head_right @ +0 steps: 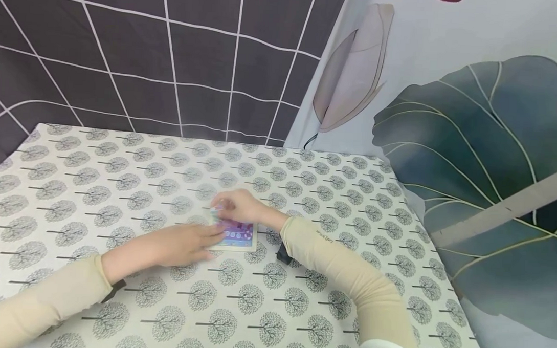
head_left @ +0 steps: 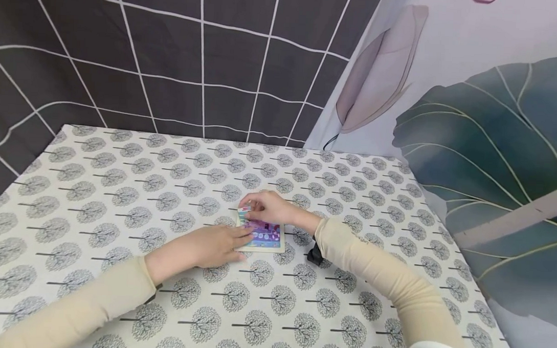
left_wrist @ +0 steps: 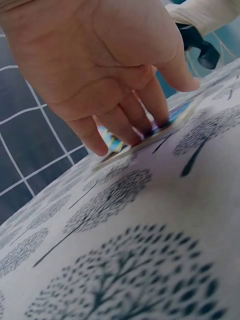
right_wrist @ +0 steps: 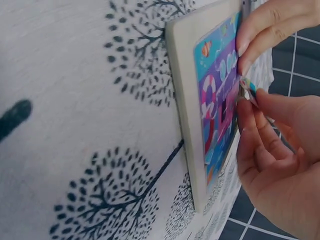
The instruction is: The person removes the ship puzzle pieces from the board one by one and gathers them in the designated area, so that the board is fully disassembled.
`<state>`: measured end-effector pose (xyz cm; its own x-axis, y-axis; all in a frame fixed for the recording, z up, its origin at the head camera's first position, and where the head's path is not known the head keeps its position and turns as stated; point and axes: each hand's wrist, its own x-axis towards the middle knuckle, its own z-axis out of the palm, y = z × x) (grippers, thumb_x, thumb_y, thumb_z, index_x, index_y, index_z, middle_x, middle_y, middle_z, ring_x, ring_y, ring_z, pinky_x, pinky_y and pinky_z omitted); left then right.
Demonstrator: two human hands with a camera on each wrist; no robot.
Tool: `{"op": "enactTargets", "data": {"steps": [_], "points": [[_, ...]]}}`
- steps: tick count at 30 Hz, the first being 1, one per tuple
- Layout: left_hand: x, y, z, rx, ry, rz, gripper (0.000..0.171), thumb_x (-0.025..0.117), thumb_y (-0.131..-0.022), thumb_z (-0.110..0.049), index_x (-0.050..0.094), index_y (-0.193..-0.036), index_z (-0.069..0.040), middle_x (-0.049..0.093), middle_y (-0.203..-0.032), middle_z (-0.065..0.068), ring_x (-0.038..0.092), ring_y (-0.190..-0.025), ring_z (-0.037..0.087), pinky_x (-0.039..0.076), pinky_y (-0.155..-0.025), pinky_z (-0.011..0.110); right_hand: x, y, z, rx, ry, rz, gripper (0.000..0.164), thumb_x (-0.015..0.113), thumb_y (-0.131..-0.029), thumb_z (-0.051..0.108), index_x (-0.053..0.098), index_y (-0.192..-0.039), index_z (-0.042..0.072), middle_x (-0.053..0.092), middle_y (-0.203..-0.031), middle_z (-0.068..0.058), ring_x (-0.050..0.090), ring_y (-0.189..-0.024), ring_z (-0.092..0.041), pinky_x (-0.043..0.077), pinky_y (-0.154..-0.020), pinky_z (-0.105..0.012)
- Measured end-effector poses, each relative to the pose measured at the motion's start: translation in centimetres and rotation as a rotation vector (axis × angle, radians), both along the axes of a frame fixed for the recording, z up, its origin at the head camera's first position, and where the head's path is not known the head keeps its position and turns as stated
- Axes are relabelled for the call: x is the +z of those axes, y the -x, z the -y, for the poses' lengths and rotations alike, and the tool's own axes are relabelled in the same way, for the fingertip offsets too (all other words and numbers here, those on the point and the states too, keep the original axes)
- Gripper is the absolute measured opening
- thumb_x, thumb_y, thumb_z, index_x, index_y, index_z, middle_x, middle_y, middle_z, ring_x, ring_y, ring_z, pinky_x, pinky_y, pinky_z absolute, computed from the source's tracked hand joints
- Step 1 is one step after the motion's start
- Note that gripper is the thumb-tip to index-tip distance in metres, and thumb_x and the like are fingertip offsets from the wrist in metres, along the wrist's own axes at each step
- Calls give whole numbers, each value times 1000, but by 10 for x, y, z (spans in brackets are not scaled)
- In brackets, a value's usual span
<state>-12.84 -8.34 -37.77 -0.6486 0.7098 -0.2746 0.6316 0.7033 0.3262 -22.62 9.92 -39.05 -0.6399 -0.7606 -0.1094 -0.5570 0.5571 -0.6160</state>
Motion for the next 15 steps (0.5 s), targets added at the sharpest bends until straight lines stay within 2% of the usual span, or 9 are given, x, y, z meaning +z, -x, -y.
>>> {"op": "enactTargets", "data": {"steps": [7,11,15], "points": [[2,2,3,-19,9,37,55,44,-96,-40,38,-142,-10,28,-151,5,31,-137,26,20,-114,50,-1,-4,-6,-62,21,-7,29,67,-85,12,62,-114,9,67,-81,-3,63,-68,-9,53,-65,-17],[1,4,5,-30,7,42,55,43,-97,-40,37,-143,-12,27,-152,5,31,-137,27,21,-114,50,-1,-5,-14,-92,56,-36,30,66,-85,11,62,-115,8,67,-83,-3,67,-78,-14,54,-73,-16],[0,8,7,-34,6,57,54,42,-97,-40,35,-144,-13,25,-152,4,30,-137,26,20,-114,51,1,-6,-23,-118,94,-18,31,66,-86,10,62,-117,7,67,-87,-6,69,-87,-20,55,-77,-18]]}}
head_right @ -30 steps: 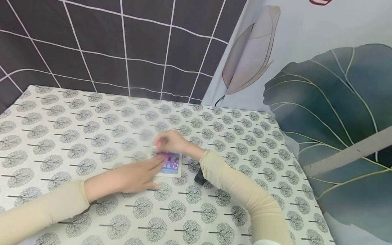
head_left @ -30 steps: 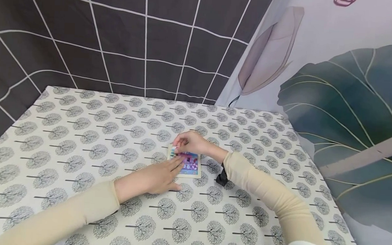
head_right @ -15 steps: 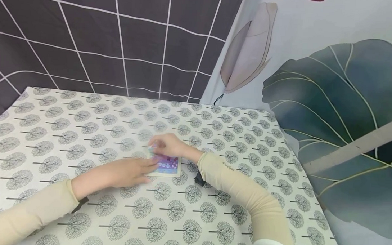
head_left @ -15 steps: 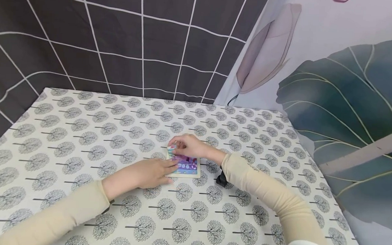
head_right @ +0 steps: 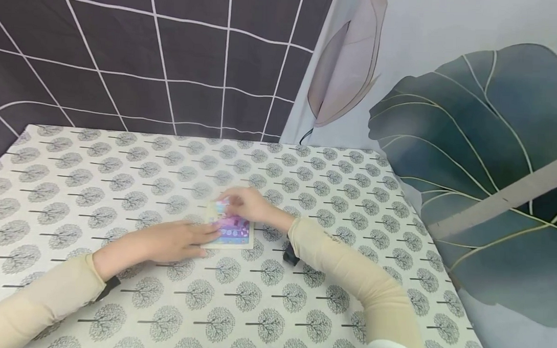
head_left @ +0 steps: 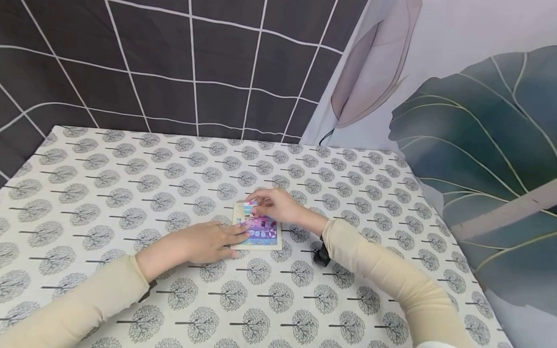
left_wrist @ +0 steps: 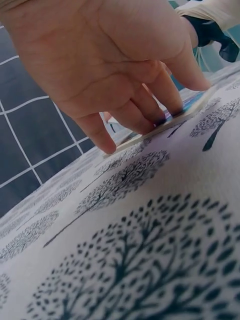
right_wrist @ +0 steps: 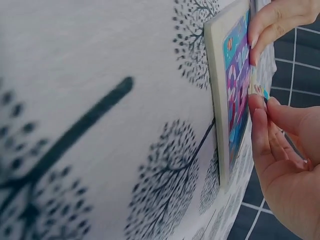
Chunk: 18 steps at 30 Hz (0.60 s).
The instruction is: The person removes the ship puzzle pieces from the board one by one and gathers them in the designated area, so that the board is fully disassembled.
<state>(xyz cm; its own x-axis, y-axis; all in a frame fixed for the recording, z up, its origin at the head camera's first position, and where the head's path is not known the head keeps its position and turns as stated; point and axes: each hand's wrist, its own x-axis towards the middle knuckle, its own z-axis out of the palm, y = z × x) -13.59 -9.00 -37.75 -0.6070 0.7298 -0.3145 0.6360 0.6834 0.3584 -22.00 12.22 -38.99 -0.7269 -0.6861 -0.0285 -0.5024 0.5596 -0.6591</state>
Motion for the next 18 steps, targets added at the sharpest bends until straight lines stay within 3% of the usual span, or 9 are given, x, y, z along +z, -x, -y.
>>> {"op": "enactTargets", "data": {"steps": [7,13,18], "points": [[1,-1,-1,23,-5,2,53,44,-97,-38,38,-143,-14,25,-152,4,30,-137,25,16,-115,52,1,-1,-14,-57,-4,23,35,64,-87,10,60,-122,8,66,-98,-9,68,-91,-20,55,-79,-19],[7,-3,-5,5,-2,-52,51,45,-97,-34,39,-142,-9,30,-150,7,33,-136,26,19,-113,53,1,-1,-27,-91,-21,-15,34,63,-88,12,60,-122,10,66,-102,-8,67,-90,-19,55,-78,-22],[4,-4,-5,-4,5,-69,51,46,-97,-34,39,-141,-9,30,-150,8,32,-136,26,21,-112,54,-1,-2,-36,-116,-22,-39,33,63,-88,10,61,-121,9,66,-100,-9,66,-84,-16,55,-72,-20]]}}
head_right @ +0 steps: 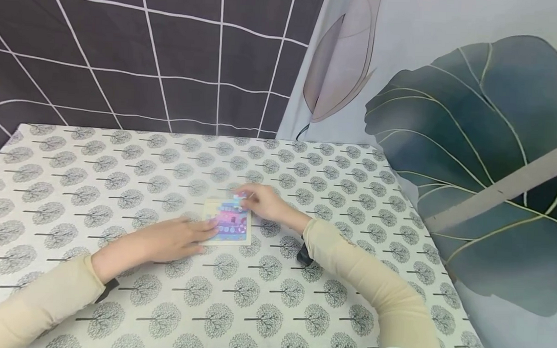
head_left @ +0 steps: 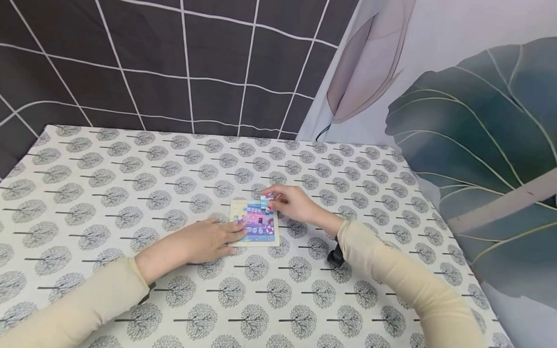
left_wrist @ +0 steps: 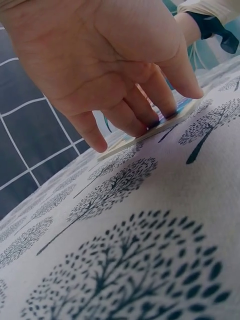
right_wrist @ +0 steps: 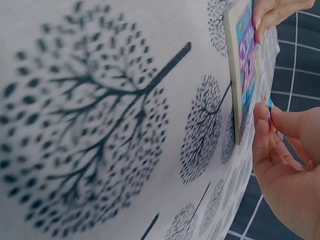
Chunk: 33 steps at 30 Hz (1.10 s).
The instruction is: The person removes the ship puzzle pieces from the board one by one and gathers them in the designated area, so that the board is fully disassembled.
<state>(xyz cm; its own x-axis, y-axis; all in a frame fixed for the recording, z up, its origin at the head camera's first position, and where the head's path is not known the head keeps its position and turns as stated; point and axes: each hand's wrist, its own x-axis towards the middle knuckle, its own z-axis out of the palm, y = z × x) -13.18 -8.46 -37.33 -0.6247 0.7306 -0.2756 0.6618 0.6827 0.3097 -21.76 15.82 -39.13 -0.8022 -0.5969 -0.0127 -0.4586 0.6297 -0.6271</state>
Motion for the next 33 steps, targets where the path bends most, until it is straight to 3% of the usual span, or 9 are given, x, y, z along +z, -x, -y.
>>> {"op": "enactTargets", "data": {"steps": [14,20,33], "points": [[-5,-7,4,36,-62,44,52,51,-95,-30,40,-141,-8,29,-150,7,33,-136,27,19,-113,53,-5,-14,-23,-71,54,25,32,63,-87,6,60,-119,4,65,-82,-5,58,-62,-10,53,-53,-22],[-8,-7,6,46,-67,40,52,51,-95,-31,40,-141,-10,28,-150,6,32,-136,26,20,-113,53,-6,-16,-31,-70,17,-2,32,63,-87,7,60,-119,5,63,-78,-2,55,-60,-7,51,-53,-21],[-1,2,3,44,-44,87,53,50,-95,-33,39,-142,-14,25,-152,3,34,-134,33,22,-112,53,-4,-20,-38,-111,-37,-35,26,65,-86,9,62,-111,5,61,-74,-1,54,-62,-8,51,-57,-20]]}}
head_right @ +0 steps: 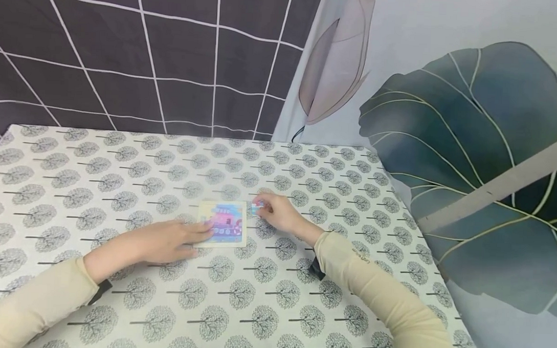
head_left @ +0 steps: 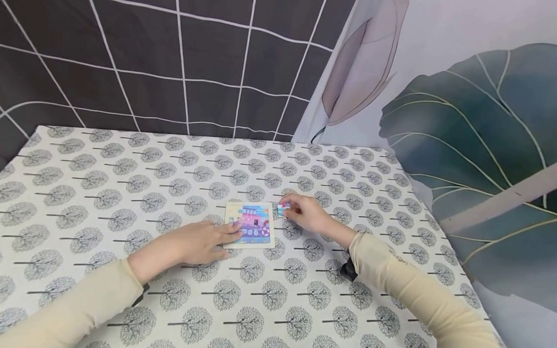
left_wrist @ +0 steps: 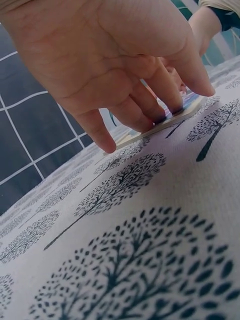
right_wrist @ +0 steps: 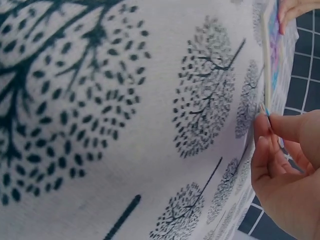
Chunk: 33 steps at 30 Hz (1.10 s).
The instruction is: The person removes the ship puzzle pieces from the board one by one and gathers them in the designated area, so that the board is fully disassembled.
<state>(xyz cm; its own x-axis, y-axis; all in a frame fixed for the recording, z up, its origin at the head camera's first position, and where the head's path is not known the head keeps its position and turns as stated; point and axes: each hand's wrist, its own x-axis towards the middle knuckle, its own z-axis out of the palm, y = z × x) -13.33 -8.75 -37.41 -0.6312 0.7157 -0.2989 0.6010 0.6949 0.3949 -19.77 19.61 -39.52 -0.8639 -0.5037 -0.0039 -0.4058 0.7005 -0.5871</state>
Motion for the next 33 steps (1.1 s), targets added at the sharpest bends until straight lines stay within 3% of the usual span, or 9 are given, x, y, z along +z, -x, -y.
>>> {"op": "enactTargets", "data": {"steps": [10,14,21,25,33], "points": [[2,0,2,-8,6,-5,54,51,-94,-32,38,-142,-12,24,-152,5,32,-136,32,22,-113,53,5,12,0,12,-54,33,26,69,-83,13,63,-108,5,59,-76,-1,54,-67,-11,51,-59,-22],[2,-1,2,-5,-8,9,54,52,-94,-31,38,-143,-13,25,-152,4,30,-137,29,20,-113,52,4,14,-2,-36,-46,107,28,70,-83,16,63,-108,7,61,-82,-2,58,-72,-11,52,-65,-21],[3,-1,2,3,2,24,54,52,-94,-30,37,-143,-14,25,-152,3,30,-137,27,19,-114,51,-5,15,-7,-117,55,203,32,71,-83,18,63,-110,4,60,-88,-7,57,-73,-13,51,-62,-23],[1,-1,2,2,7,25,54,51,-94,-31,37,-143,-14,24,-153,3,29,-138,27,19,-114,51,-7,16,-7,-143,54,245,30,72,-82,19,64,-109,8,60,-88,-5,57,-72,-12,50,-61,-22],[1,2,2,-6,-2,66,52,49,-95,-25,35,-144,-12,22,-153,5,26,-139,26,16,-114,51,0,13,-1,-76,-94,135,27,71,-83,19,61,-106,10,54,-66,1,44,-53,-10,38,-46,-18]]}}
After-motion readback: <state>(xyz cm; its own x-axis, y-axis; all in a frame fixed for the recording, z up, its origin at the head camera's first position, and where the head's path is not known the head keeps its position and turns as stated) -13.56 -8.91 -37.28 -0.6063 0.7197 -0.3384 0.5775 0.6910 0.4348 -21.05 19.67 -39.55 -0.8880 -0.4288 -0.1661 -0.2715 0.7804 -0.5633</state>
